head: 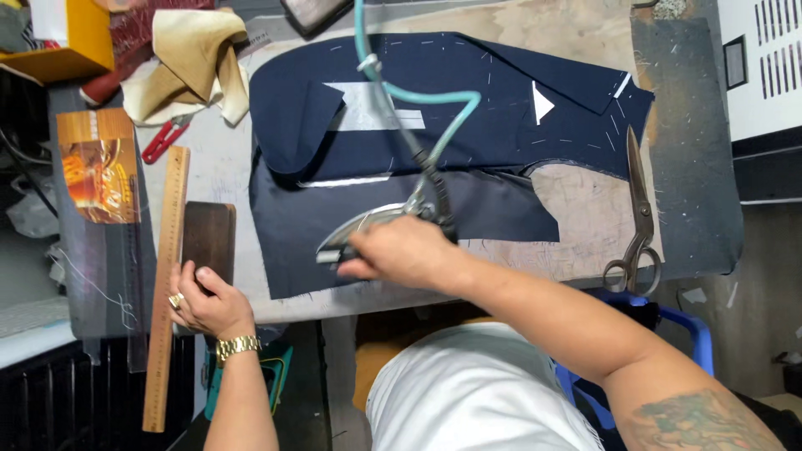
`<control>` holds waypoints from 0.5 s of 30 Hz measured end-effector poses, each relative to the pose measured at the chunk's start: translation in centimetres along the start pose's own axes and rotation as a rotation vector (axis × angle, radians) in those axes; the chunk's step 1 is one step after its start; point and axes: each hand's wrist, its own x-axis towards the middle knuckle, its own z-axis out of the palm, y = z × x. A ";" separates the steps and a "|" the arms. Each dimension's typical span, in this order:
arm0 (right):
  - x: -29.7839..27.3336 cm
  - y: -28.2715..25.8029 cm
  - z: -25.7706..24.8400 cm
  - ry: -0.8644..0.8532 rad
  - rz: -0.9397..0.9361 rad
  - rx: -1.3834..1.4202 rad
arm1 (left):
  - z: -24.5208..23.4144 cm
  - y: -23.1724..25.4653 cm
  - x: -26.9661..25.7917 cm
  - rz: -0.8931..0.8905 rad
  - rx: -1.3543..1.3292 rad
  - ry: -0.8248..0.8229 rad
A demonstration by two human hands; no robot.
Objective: The person handles a dark blue suit jacket piece on a workbench. They use a wooden block and a steam iron to press the fabric, and also use large shears to cut a small piece of light-colored fabric.
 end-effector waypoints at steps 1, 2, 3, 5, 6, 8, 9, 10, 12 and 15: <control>0.2 -0.8 1.2 0.060 -0.094 -0.006 | 0.0 -0.2 0.0 -0.005 -0.020 0.011; 0.6 -1.4 2.3 0.121 -0.188 -0.018 | 0.2 -0.3 0.1 -0.011 -0.042 0.027; 1.1 -2.3 2.8 0.128 -0.182 -0.020 | 0.8 -0.7 0.3 -0.007 -0.050 0.029; 1.4 -4.2 4.6 0.307 -0.318 -0.067 | 1.0 -1.6 -0.6 -0.013 -0.013 0.011; 1.8 -5.1 5.5 0.305 -0.315 -0.065 | 0.5 -1.6 -0.7 -0.013 -0.015 0.007; 2.7 -6.5 6.9 0.605 -0.257 -0.136 | 0.2 -0.9 -0.4 0.014 -0.007 -0.058; 3.8 -6.7 6.9 0.614 -0.241 -0.143 | -0.1 -0.6 0.2 0.022 -0.025 -0.059; 4.5 -6.8 7.2 0.712 -0.160 -0.174 | -0.6 -0.3 0.4 0.051 -0.002 -0.104; 5.5 -6.5 7.1 0.809 -0.066 -0.217 | -1.2 -0.4 0.5 0.082 0.005 -0.153; 5.6 -4.5 6.6 0.840 0.223 -0.424 | -2.0 -0.6 0.2 0.021 0.066 -0.367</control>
